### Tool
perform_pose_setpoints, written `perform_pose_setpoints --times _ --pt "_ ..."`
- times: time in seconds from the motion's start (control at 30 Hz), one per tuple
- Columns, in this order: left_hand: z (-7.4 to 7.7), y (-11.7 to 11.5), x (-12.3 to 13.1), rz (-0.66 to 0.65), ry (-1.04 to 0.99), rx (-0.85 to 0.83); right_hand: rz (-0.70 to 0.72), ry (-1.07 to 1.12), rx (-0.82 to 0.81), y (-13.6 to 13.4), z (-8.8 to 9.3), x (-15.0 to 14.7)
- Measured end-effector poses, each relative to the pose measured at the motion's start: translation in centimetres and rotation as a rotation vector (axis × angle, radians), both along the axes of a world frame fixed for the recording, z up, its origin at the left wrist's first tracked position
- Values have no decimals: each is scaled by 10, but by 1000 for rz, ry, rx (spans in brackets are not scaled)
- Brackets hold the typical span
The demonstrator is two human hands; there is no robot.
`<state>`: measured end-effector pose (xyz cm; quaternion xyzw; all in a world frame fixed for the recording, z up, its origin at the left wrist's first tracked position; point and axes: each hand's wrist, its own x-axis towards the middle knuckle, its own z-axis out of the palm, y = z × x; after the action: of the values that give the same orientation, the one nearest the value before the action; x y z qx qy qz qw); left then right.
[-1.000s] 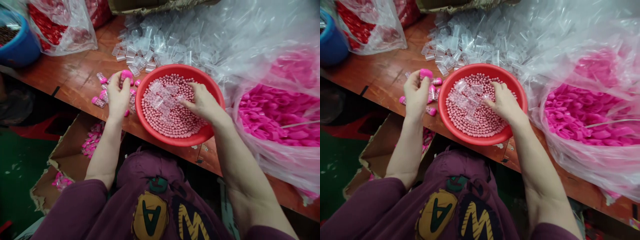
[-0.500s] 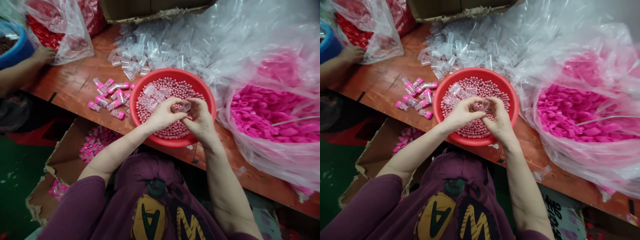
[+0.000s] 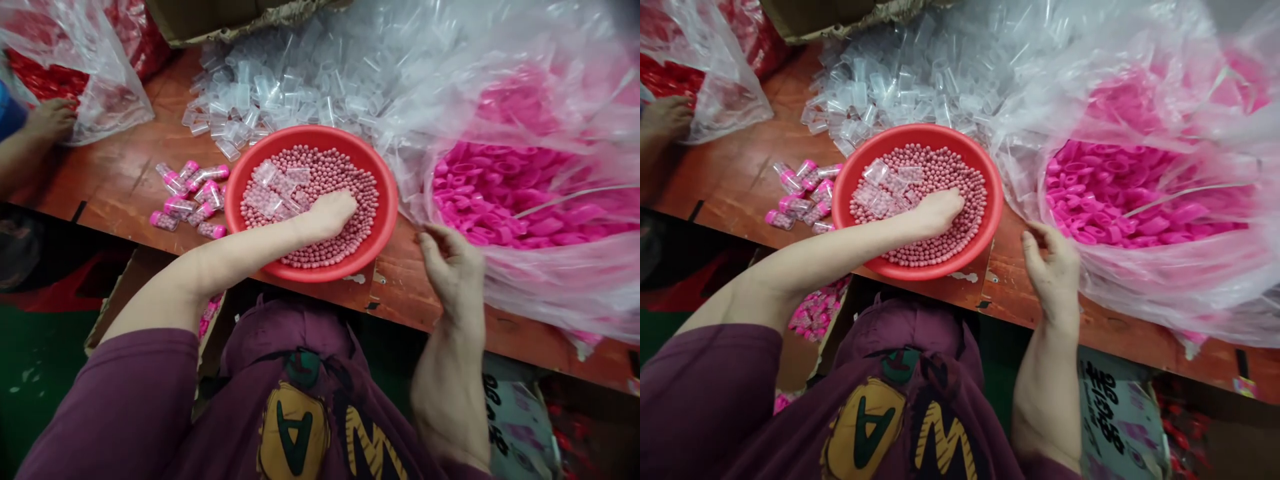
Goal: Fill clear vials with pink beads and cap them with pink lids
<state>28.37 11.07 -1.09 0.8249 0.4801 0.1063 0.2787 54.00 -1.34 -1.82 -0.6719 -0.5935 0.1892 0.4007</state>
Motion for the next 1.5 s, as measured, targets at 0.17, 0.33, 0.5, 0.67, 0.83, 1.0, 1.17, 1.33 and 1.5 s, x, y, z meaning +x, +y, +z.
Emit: perform_pose_setpoints --times 0.17,0.33,0.5,0.67,0.83,1.0,1.17,1.33,1.5 --pt "2 4 0 63 -281 -176 -45 50 -148 -16 -30 4" --pt "27 -12 -43 241 -841 -602 -50 87 -172 -12 -37 6" --pt "40 -44 -74 373 -1115 -906 -13 10 114 8 -8 -20" --pt "40 -63 -81 559 -1267 -929 293 -330 236 42 38 -74" --pt "34 -68 -83 677 -1374 -920 732 -963 -329 73 51 -137" --pt "30 -68 -85 702 -1399 -876 758 -1072 -451 77 42 -158" --pt "26 -68 -83 714 -1413 -846 592 -776 -200 74 32 -142" --pt "22 -71 -79 718 -1416 -781 579 -265 194 74 31 -140" --pt "24 -72 -76 765 -1402 -750 669 -251 262 74 42 -150"
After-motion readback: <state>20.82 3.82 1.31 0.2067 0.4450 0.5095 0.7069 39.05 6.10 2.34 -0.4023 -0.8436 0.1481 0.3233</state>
